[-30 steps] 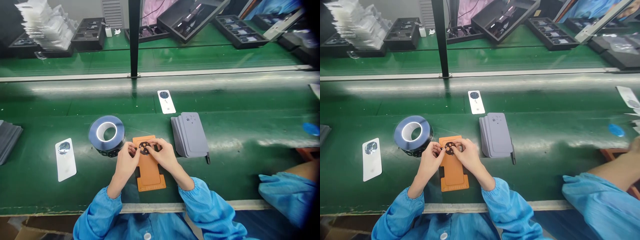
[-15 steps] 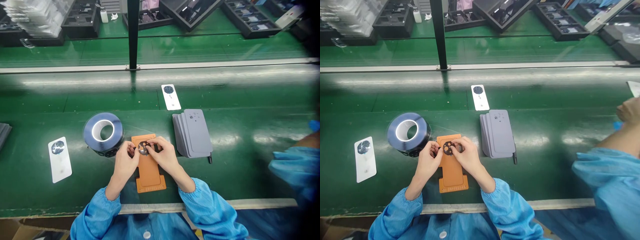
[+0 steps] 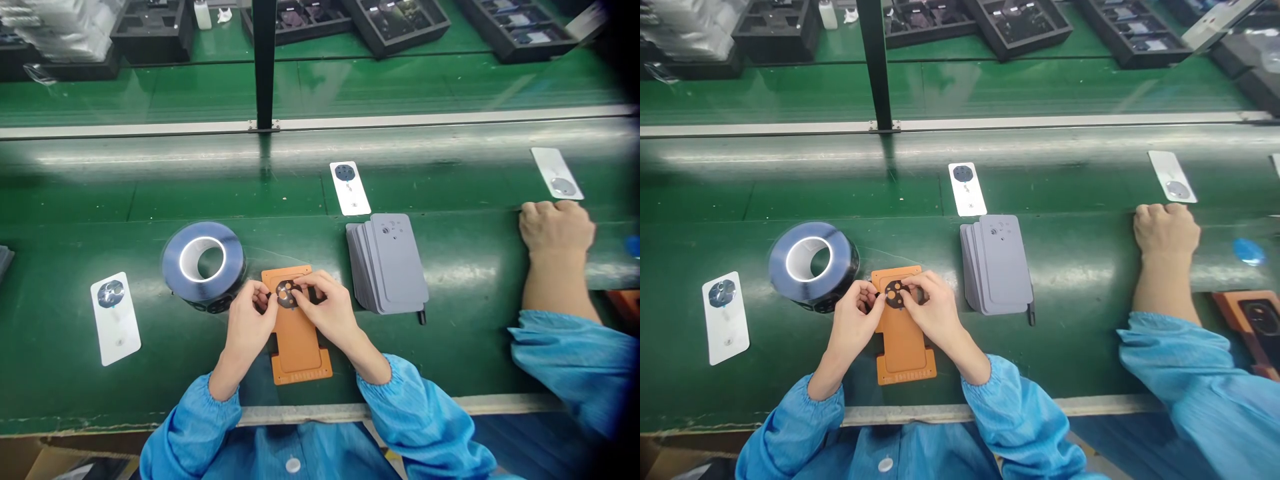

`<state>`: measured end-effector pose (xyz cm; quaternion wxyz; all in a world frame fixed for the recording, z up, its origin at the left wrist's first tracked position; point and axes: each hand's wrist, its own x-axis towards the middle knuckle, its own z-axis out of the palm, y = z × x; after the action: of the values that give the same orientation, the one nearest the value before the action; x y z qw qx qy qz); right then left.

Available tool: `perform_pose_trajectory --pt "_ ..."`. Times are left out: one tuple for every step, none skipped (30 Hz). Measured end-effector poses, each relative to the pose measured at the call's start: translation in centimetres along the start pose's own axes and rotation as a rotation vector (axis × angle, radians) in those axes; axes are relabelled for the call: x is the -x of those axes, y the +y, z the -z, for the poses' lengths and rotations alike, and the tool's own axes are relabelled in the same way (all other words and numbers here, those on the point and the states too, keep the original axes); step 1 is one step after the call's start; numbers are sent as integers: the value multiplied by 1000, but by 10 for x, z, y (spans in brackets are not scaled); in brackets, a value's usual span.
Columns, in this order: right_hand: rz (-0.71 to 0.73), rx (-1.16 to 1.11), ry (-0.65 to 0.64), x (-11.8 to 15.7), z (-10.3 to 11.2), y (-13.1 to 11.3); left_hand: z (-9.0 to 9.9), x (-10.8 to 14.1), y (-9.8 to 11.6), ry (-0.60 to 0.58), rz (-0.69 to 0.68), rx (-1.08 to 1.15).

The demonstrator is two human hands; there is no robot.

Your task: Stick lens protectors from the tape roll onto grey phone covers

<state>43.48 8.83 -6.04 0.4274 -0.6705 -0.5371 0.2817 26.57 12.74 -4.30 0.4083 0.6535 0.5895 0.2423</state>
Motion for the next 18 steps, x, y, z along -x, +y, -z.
perform_pose_trajectory --pt "0 -1 2 0 0 0 0 0 0 3 3 -4" --pt "-2 -3 4 0 0 0 -1 0 0 6 4 -8" --pt "-5 -8 6 0 0 0 -1 0 0 10 4 -10" --pt "-10 -16 9 0 1 0 -2 0 0 13 2 -11" --pt "-17 -29 11 0 1 1 -2 0 0 16 0 -13" --pt "-28 -46 11 0 2 3 -2 0 0 18 -3 -15" --pt "-44 -69 12 0 3 4 -2 -1 0 19 -5 -17" --pt "-65 -99 12 0 5 6 -2 -1 0 18 -7 -18" --pt "-90 -133 13 0 6 8 -2 -1 0 17 -6 -16" --pt "-115 -168 14 0 8 9 -1 -1 0 15 -5 -15" --pt "-138 -201 15 0 9 11 -1 0 0 14 -2 -13" --pt "-156 -225 15 0 11 12 -1 0 0 13 0 -12" --pt "-167 -240 13 0 12 14 -1 0 0 12 2 -14" --pt "-172 -245 7 0 12 15 -1 0 -1 11 1 -18" --pt "-173 -247 2 -1 13 17 -1 0 -1 9 0 -21" --pt "-172 -247 -3 -1 12 18 -1 1 -2 7 -1 -24" --pt "-170 -247 -6 -1 11 19 -2 1 -3 5 -2 -24" --pt "-164 -246 -10 -1 10 20 -2 1 -3 1 -1 -23"
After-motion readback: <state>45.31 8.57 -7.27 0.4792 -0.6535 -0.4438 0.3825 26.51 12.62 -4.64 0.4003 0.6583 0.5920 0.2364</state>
